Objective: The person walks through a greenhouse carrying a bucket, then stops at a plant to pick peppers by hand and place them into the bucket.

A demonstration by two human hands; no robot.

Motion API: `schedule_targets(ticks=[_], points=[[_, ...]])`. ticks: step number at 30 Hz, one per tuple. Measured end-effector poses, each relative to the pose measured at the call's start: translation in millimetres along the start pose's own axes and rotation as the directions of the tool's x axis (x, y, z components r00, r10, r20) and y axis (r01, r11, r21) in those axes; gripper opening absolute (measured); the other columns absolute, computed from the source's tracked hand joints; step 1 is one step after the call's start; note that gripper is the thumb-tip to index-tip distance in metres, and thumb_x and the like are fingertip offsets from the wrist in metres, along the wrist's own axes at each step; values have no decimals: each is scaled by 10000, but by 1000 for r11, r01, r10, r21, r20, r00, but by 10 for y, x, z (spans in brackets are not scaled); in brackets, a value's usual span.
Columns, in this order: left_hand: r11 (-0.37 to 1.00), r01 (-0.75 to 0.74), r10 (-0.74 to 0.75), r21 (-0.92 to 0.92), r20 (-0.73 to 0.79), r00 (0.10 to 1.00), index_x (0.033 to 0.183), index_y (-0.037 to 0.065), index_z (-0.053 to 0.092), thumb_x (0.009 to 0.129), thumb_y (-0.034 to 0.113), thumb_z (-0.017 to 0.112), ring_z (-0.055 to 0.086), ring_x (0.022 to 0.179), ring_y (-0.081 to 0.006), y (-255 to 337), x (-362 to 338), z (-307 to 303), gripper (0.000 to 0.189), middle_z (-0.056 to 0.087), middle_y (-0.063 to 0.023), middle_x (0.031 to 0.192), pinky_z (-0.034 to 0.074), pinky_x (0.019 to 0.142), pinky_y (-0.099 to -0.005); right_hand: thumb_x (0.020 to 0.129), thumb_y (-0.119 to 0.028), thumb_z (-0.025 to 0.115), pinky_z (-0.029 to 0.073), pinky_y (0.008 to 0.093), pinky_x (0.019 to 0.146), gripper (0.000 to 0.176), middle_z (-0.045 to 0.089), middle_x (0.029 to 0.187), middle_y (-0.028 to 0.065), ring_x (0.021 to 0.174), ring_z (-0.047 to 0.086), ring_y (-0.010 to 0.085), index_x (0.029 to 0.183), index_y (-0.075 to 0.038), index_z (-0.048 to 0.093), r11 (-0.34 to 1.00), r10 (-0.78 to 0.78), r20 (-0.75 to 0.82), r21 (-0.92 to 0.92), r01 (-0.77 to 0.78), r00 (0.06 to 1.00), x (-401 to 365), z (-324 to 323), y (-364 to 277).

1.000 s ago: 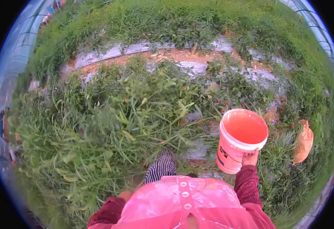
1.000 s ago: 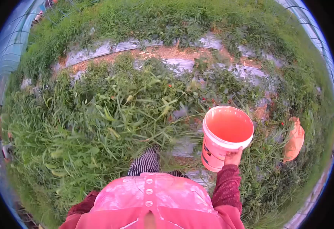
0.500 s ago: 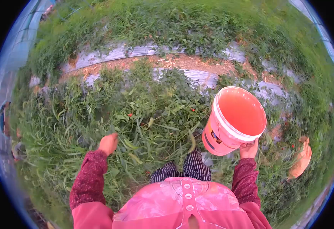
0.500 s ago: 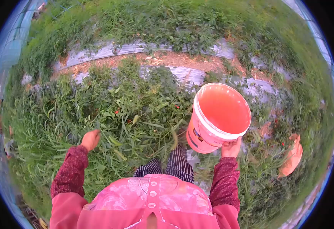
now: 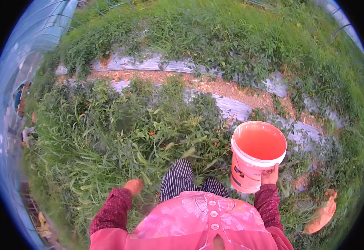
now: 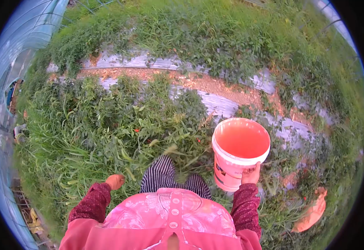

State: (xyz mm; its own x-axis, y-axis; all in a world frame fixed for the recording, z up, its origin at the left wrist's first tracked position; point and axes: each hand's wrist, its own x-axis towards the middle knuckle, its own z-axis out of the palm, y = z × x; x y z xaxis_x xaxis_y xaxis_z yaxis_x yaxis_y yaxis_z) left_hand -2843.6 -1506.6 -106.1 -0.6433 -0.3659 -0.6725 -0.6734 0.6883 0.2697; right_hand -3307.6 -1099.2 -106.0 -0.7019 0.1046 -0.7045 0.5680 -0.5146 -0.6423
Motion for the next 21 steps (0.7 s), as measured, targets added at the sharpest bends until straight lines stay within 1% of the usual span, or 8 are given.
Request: schedule_targets(ticks=[7, 9, 10, 12, 13, 18, 19, 21], points=[[972, 130, -161, -196, -151, 975, 860, 51, 621, 767, 235, 496, 596, 817, -354, -22, -75, 341, 241, 623, -186, 855, 469, 731, -433, 823, -408, 579, 332, 224, 495, 294, 495, 786, -42, 612, 424, 86, 933, -142, 518, 995, 14, -17, -94, -16, 1000, 309, 498, -40], [985, 134, -138, -110, -24, 990, 855, 54, 627, 758, 242, 509, 607, 812, -336, -84, -47, 438, 242, 627, -181, 863, 475, 724, -430, 823, -404, 579, 335, 196, 464, 268, 494, 749, -54, 604, 435, 75, 884, -149, 522, 994, 19, 9, -106, -18, 1000, 450, 719, -29], [983, 144, -148, -116, -24, 989, 855, 54, 627, 758, 242, 509, 607, 812, -336, -102, -55, 466, 242, 627, -181, 863, 475, 724, -430, 823, -404, 579, 335, 196, 464, 268, 494, 749, -54, 604, 435, 75, 884, -149, 522, 993, 26, 15, -114, -24, 1000, 513, 839, -16], [962, 205, -177, -180, 159, 971, 821, 56, 624, 749, 254, 517, 614, 797, -328, 317, -111, 122, 236, 630, -177, 856, 479, 712, -432, 837, -415, 551, 331, 218, 507, 299, 514, 810, -43, 632, 445, 88, 946, -138, 521, 993, 0, 92, -116, 10, 996, 677, 1032, 16], [961, 206, -181, -184, 145, 973, 821, 56, 624, 749, 254, 517, 614, 797, -328, 286, 23, 125, 236, 630, -177, 856, 479, 712, -432, 840, -413, 547, 327, 216, 502, 298, 513, 808, -47, 631, 443, 84, 948, -136, 523, 994, 12, 57, -106, -6, 998, 760, 1142, 27], [956, -24, 92, -292, 219, 971, 874, 80, 635, 760, 280, 492, 600, 864, -325, -146, 862, 240, 270, 621, -173, 929, 468, 749, -424, 841, -408, 548, 321, 209, 474, 285, 527, 823, -61, 635, 452, 73, 954, -147, 531, 993, -13, 84, -115, 23, 996, 1048, 1978, 247], [933, 125, -46, -339, 232, 972, 904, 77, 632, 756, 252, 492, 591, 897, -324, -242, 1139, 220, 269, 613, -183, 954, 460, 763, -430, 833, -402, 565, 338, 212, 463, 265, 541, 793, -61, 618, 466, 79, 907, -148, 542, 993, -6, 71, -114, 14, 997, 1060, 2231, 325], [952, 165, -97, -259, 255, 962, 952, 68, 621, 752, 207, 486, 586, 899, -349, -257, 1500, -423, 278, 607, -200, 961, 459, 764, -442, 829, -389, 580, 366, 217, 463, 241, 585, 788, -59, 655, 522, 81, 854, -150, 566, 989, 25, 54, -145, -17, 998, 1137, 2719, 489]])
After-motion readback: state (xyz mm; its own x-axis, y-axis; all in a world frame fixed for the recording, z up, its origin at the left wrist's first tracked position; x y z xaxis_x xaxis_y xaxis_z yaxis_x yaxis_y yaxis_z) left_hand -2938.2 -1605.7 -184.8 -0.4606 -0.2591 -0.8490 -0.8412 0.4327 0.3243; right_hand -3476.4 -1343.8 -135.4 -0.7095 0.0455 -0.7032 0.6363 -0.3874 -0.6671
